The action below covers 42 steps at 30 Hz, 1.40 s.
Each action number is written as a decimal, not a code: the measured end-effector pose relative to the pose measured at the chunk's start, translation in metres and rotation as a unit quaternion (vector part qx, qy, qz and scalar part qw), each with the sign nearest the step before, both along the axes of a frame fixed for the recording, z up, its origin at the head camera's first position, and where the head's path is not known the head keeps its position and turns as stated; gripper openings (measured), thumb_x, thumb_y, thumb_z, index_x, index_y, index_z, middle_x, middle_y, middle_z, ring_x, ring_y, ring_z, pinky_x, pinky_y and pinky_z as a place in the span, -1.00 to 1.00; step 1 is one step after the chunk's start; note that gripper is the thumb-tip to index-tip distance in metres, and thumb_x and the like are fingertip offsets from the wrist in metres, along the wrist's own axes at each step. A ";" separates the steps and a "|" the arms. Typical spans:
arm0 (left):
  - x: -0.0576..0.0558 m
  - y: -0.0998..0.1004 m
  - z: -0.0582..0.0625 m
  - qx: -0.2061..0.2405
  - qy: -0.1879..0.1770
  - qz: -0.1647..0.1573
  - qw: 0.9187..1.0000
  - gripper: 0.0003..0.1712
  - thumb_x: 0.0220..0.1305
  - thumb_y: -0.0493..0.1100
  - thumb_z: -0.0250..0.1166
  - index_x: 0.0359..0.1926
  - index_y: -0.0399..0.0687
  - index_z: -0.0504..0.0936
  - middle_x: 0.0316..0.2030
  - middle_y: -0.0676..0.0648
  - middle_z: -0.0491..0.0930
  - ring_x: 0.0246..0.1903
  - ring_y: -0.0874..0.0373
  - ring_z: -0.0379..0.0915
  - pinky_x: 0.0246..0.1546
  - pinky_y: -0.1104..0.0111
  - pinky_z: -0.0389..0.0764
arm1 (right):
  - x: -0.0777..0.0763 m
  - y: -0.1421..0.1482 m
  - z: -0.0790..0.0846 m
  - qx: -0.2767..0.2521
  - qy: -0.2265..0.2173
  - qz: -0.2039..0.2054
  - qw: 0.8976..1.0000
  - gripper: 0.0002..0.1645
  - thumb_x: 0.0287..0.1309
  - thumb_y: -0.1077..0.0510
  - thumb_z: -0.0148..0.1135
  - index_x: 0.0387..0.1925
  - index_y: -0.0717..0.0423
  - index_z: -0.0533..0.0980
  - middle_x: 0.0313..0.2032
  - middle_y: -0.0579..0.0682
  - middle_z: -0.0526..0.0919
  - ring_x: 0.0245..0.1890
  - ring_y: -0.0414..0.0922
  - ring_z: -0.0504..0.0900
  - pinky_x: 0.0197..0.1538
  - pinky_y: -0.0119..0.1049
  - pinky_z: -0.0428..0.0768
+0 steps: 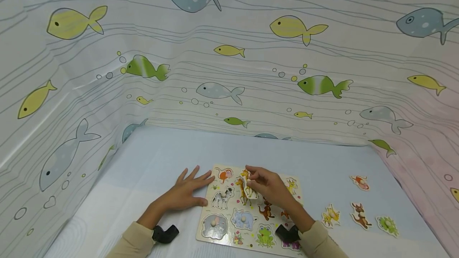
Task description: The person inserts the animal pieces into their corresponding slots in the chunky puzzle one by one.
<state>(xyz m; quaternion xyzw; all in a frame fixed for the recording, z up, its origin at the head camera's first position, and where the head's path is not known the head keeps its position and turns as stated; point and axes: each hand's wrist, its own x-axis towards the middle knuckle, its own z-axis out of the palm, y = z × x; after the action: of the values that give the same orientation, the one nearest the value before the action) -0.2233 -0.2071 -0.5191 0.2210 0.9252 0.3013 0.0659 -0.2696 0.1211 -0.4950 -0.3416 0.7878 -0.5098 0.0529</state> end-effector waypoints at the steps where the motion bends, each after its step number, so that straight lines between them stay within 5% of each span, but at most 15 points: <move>1: 0.000 0.000 0.000 0.000 0.000 0.000 1.000 -0.06 0.11 0.26 0.37 0.48 0.13 0.31 0.53 -0.01 0.15 0.57 -0.31 -0.32 0.47 -0.28 -0.46 | 0.000 0.000 -0.001 0.004 0.004 0.000 1.000 -0.90 0.37 0.10 0.23 -0.26 0.03 0.54 0.35 0.19 0.47 0.26 0.12 0.57 0.11 -0.34 0.67; 10: 0.000 0.001 0.002 -0.001 0.000 -0.004 1.000 -0.06 0.12 0.27 0.36 0.48 0.12 0.31 0.53 -0.02 0.14 0.56 -0.31 -0.32 0.46 -0.29 -0.46 | -0.001 -0.001 -0.011 0.019 0.022 0.004 1.000 -0.88 0.38 0.12 0.21 -0.25 0.09 0.54 0.33 0.23 0.49 0.10 0.07 0.68 -0.16 -0.38 0.67; 17: 0.000 0.000 0.003 0.000 0.000 -0.005 1.000 -0.06 0.13 0.27 0.35 0.48 0.11 0.30 0.53 -0.02 0.14 0.56 -0.31 -0.32 0.46 -0.29 -0.47 | 0.001 -0.003 -0.011 0.017 -0.012 0.000 1.000 -0.89 0.36 0.13 0.24 -0.27 0.08 0.55 0.33 0.21 0.49 0.25 0.14 0.58 0.13 -0.27 0.67; 30: 0.000 0.000 0.003 0.003 0.005 -0.007 1.000 -0.07 0.13 0.28 0.35 0.48 0.11 0.31 0.53 -0.03 0.15 0.56 -0.33 -0.32 0.46 -0.30 -0.45 | -0.003 -0.002 -0.021 0.052 0.023 0.007 0.998 -0.92 0.32 0.08 0.28 -0.28 -0.05 0.54 0.32 0.18 0.51 0.38 0.18 0.43 0.01 -0.31 0.71; 42: -0.001 -0.001 0.000 0.004 0.004 -0.007 1.000 -0.06 0.14 0.31 0.32 0.48 0.11 0.30 0.53 -0.03 0.15 0.56 -0.33 -0.32 0.46 -0.30 -0.46 | -0.001 -0.007 -0.025 0.077 0.022 -0.008 0.997 -0.92 0.29 0.05 0.30 -0.26 -0.10 0.55 0.33 0.10 0.51 0.45 0.13 0.32 0.20 -0.14 0.63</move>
<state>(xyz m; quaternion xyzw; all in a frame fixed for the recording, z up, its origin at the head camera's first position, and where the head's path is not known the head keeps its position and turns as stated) -0.2240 -0.2086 -0.5192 0.2288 0.9227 0.3036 0.0636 -0.2705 0.1137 -0.5199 -0.3416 0.8282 -0.4405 0.0576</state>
